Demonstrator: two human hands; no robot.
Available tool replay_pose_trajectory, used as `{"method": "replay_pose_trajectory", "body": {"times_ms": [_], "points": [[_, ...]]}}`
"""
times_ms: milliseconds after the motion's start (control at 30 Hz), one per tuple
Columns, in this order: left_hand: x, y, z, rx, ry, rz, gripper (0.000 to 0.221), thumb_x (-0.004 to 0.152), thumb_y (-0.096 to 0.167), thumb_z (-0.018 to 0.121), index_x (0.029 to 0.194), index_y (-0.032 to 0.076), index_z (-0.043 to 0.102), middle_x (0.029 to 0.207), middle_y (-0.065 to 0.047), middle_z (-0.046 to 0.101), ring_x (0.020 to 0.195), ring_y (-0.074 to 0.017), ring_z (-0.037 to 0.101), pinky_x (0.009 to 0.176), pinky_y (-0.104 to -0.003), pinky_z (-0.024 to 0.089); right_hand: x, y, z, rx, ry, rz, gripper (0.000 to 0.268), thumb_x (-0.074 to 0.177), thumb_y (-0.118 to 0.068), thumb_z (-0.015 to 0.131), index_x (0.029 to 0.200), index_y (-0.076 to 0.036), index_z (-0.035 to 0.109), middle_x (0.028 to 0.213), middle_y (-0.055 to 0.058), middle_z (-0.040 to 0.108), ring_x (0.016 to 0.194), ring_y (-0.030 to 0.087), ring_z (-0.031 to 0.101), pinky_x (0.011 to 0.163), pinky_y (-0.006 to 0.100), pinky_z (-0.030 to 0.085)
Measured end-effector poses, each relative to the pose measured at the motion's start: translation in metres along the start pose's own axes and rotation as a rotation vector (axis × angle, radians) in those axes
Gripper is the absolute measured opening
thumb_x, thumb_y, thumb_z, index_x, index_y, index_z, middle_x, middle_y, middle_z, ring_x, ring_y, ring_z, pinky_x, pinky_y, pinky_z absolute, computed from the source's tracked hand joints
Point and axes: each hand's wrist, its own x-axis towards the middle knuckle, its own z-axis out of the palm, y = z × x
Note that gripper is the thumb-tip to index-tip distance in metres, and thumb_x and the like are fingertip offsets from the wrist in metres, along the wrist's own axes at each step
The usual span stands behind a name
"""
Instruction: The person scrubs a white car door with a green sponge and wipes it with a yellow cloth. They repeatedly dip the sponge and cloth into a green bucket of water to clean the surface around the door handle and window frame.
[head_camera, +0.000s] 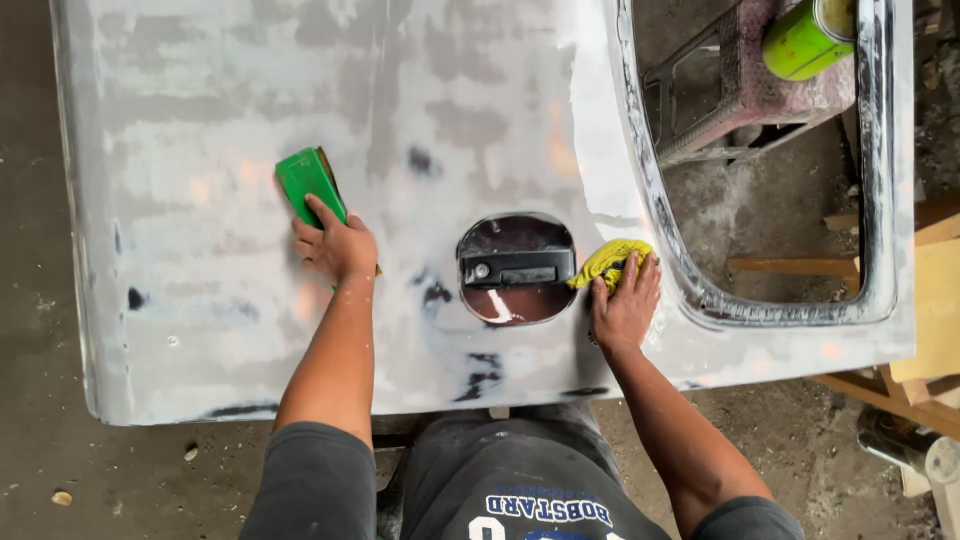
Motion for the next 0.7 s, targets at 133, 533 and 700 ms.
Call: {"method": "replay_pose_trajectory", "body": {"times_ms": [133, 533, 700], "points": [[-0.039, 0.091, -0.016, 0.027, -0.017, 0.092, 0.078, 0.091, 0.043, 0.069, 0.158, 0.019, 0.035, 0.15, -0.026, 0.039, 0.123, -0.046, 0.046, 0.091, -0.062, 0.041, 0.053, -0.012, 0.003, -0.018, -0.046, -0.103, 0.079, 0.099, -0.045, 0.058, 0.163, -0.009, 0.027, 0.17, 0.023, 0.017, 0.155, 0.046, 0.015, 0.123, 0.059, 0.013], [0.004, 0.095, 0.02, 0.046, 0.124, -0.109, 0.076, 0.093, 0.044, 0.068, 0.159, 0.022, 0.037, 0.154, -0.022, 0.039, 0.126, -0.0446, 0.045, 0.094, -0.06, 0.039, 0.173, -0.065, 0.027, -0.007, -0.131, -0.371, 0.076, 0.098, -0.041, 0.059, 0.163, -0.012, 0.032, 0.172, 0.018, 0.02, 0.158, 0.041, 0.017, 0.127, 0.056, 0.014], [-0.015, 0.171, -0.007, 0.047, -0.051, 0.11, 0.076, 0.09, 0.042, 0.067, 0.157, 0.024, 0.037, 0.156, -0.022, 0.035, 0.124, -0.0442, 0.046, 0.092, -0.059, 0.04, 0.172, -0.065, 0.028, -0.011, -0.076, -0.345, 0.076, 0.095, -0.041, 0.056, 0.163, -0.015, 0.035, 0.172, 0.014, 0.023, 0.158, 0.036, 0.02, 0.128, 0.053, 0.014]]}}
